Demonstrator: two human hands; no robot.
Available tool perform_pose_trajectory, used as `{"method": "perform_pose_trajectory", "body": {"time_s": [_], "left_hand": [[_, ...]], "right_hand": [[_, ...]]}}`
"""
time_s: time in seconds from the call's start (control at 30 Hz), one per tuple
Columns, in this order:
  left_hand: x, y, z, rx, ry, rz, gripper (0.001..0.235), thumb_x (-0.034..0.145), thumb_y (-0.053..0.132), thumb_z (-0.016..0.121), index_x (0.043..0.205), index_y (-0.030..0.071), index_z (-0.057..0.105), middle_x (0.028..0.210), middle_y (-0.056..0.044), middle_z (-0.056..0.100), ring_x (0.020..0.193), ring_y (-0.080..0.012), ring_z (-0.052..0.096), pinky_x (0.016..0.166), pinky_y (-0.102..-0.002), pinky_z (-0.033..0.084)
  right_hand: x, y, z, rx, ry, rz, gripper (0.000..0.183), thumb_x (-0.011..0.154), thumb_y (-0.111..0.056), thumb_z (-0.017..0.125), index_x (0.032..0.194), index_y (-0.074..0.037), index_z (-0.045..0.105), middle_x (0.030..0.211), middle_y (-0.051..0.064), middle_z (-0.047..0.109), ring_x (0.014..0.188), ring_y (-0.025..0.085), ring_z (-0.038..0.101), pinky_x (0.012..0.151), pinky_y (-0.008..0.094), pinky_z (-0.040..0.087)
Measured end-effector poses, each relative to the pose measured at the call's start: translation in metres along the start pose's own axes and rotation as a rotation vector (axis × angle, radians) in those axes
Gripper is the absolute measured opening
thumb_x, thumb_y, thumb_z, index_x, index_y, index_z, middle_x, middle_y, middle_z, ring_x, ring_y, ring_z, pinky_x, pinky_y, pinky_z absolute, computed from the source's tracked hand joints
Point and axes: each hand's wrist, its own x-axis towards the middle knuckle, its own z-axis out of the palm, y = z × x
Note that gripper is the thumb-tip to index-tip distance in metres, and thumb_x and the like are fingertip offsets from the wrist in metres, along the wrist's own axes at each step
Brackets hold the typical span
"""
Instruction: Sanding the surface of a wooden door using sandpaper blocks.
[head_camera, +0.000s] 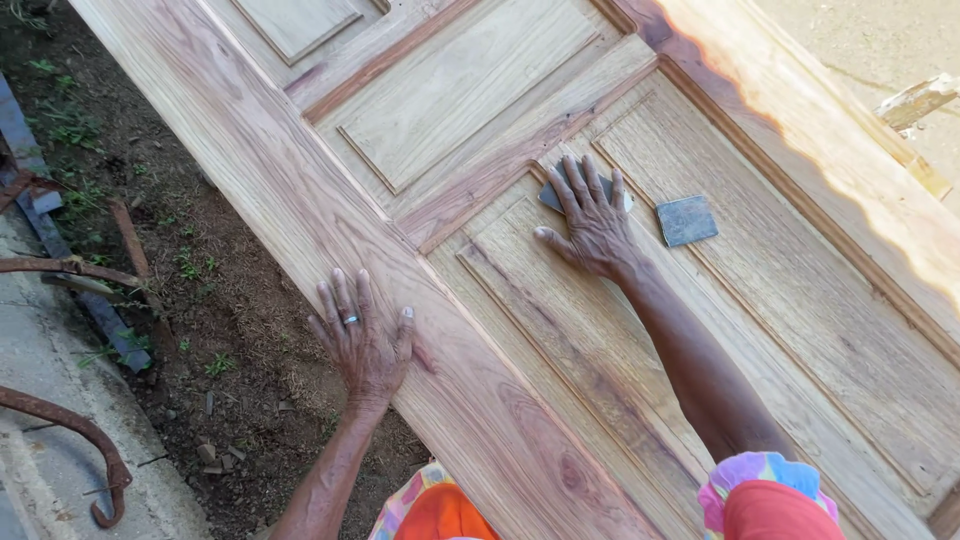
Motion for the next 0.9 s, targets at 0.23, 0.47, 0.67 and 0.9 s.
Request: {"method": "perform_pose_trajectory", "body": {"time_s": [0.23, 0.47, 0.67, 0.9], "left_hand": [[0.0, -0.008, 0.01, 0.01, 0.0, -0.031, 0.091, 0.096, 0.063, 0.053, 0.165, 0.012, 0.022, 0.172, -0.02, 0.009, 0.16, -0.0413, 0.004, 0.122, -0.073, 0.005], [0.002, -0.021, 0.023, -0.01, -0.044, -0.043, 0.094, 0.096, 0.07, 0.048, 0.166, 0.015, 0.018, 0.174, -0.017, 0.004, 0.16, -0.0366, -0.003, 0.123, -0.072, -0.002], [-0.004, -0.021, 0.024, -0.001, -0.078, -0.047, 0.094, 0.098, 0.076, 0.04, 0.168, 0.018, 0.019, 0.176, -0.015, 0.003, 0.163, -0.0359, -0.002, 0.124, -0.073, -0.003], [0.0, -0.02, 0.023, -0.037, -0.068, -0.037, 0.094, 0.097, 0.073, 0.043, 0.168, 0.015, 0.021, 0.175, -0.019, 0.004, 0.161, -0.0392, -0.001, 0.121, -0.075, -0.004]], "right_hand": [[0.055, -0.007, 0.009, -0.007, 0.033, 0.016, 0.1, 0.091, -0.084, 0.036, 0.165, -0.019, 0.017, 0.173, 0.012, 0.008, 0.159, 0.031, -0.002, 0.124, 0.063, -0.005], [0.019, -0.009, 0.003, -0.001, 0.02, 0.045, 0.094, 0.095, -0.077, 0.038, 0.166, -0.02, 0.017, 0.175, 0.009, 0.008, 0.16, 0.031, 0.001, 0.125, 0.063, -0.001], [-0.181, 0.027, -0.012, -0.005, 0.042, 0.07, 0.088, 0.097, -0.07, 0.039, 0.166, -0.019, 0.019, 0.174, 0.009, 0.011, 0.161, 0.03, 0.003, 0.127, 0.058, -0.001], [-0.462, 0.103, -0.027, -0.038, 0.075, 0.412, 0.086, 0.093, -0.068, 0.035, 0.163, -0.02, 0.02, 0.172, 0.01, 0.009, 0.159, 0.03, 0.002, 0.125, 0.056, -0.001]]}}
